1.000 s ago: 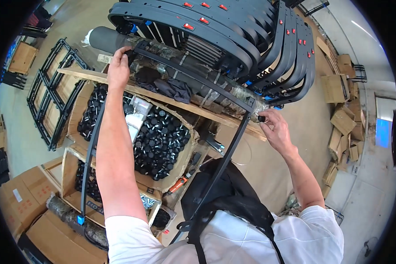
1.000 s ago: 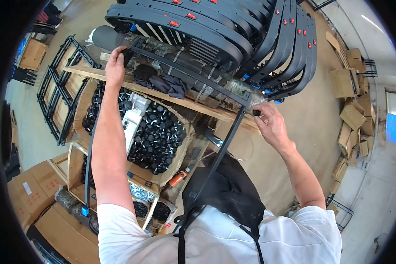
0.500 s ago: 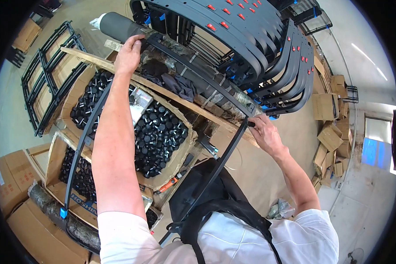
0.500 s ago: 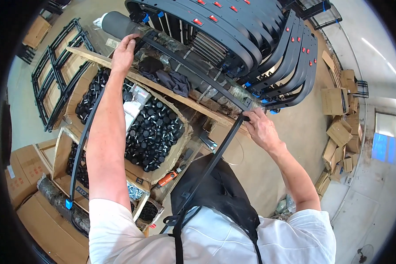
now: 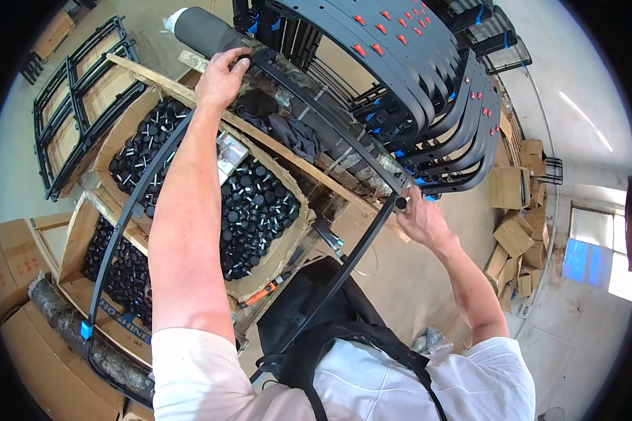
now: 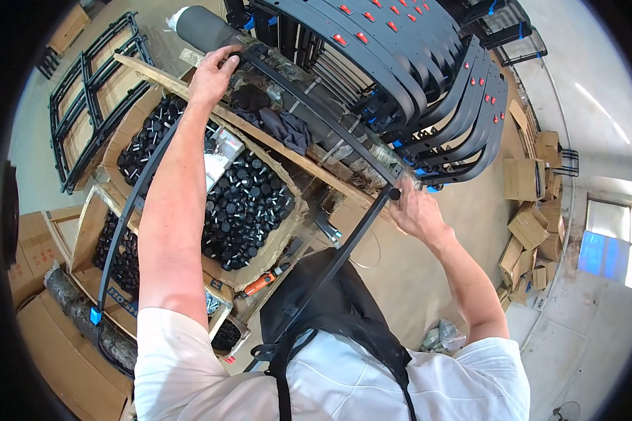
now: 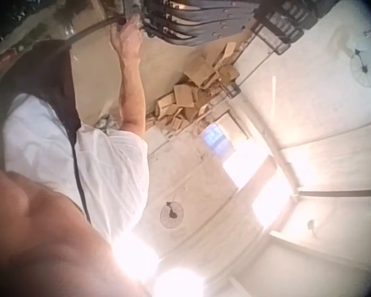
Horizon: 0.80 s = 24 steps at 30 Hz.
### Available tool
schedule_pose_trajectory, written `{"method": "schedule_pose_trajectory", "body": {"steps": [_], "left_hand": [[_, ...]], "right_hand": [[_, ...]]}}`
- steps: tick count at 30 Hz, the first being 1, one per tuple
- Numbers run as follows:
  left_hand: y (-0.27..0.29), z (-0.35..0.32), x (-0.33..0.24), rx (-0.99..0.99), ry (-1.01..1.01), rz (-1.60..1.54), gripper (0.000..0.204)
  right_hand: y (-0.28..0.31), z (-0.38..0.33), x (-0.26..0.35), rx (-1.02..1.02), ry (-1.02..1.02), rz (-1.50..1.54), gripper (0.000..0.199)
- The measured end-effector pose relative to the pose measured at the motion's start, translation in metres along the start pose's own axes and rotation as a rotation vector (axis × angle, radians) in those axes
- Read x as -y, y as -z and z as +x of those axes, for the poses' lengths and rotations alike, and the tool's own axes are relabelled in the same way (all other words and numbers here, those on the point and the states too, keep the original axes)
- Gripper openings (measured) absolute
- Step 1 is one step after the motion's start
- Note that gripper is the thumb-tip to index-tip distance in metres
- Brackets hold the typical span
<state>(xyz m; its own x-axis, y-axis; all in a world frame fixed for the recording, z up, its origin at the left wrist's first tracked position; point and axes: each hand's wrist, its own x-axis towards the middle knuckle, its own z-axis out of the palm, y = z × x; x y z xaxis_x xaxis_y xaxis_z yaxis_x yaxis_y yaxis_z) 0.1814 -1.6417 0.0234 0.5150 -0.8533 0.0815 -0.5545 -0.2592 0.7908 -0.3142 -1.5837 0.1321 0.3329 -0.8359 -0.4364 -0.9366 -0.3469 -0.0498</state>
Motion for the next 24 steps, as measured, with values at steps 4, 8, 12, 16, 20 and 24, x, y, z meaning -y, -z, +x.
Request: {"method": "schedule_pose_trajectory", "body": {"steps": [4,8,12,16,20,24], "left_hand": [[0.001,0.002,0.015,0.002,0.013,-0.205,0.033],[-0.001,-0.006,-0.005,-0.076,-0.014,-0.02,0.032],[0.009,0.006,0.022,-0.12,-0.149,-0.04,0.03],[-0.005,-0.006,-0.006,0.002,0.09,-0.129,0.03],[-0.005,-0.015,0.0,-0.041,-0.011,0.012,0.03],[-0.001,-0.008,0.029,-0.079,0.004,-0.123,0.033]], "right_hand": [[0.006,0.014,0.001,0.091,-0.001,-0.299,0.055],[0.025,-0.009,0.023,-0.34,0.184,-0.155,0.048],[0.015,0.003,0.011,0.262,0.129,-0.715,0.037],[0.008,-0.01,-0.007,0.03,0.216,-0.52,0.024],[0.018,-0.021,0.022,-0.173,0.381,-0.326,0.017],[0.001,0.005,0.006,0.192,0.13,-0.586,0.032]]}}
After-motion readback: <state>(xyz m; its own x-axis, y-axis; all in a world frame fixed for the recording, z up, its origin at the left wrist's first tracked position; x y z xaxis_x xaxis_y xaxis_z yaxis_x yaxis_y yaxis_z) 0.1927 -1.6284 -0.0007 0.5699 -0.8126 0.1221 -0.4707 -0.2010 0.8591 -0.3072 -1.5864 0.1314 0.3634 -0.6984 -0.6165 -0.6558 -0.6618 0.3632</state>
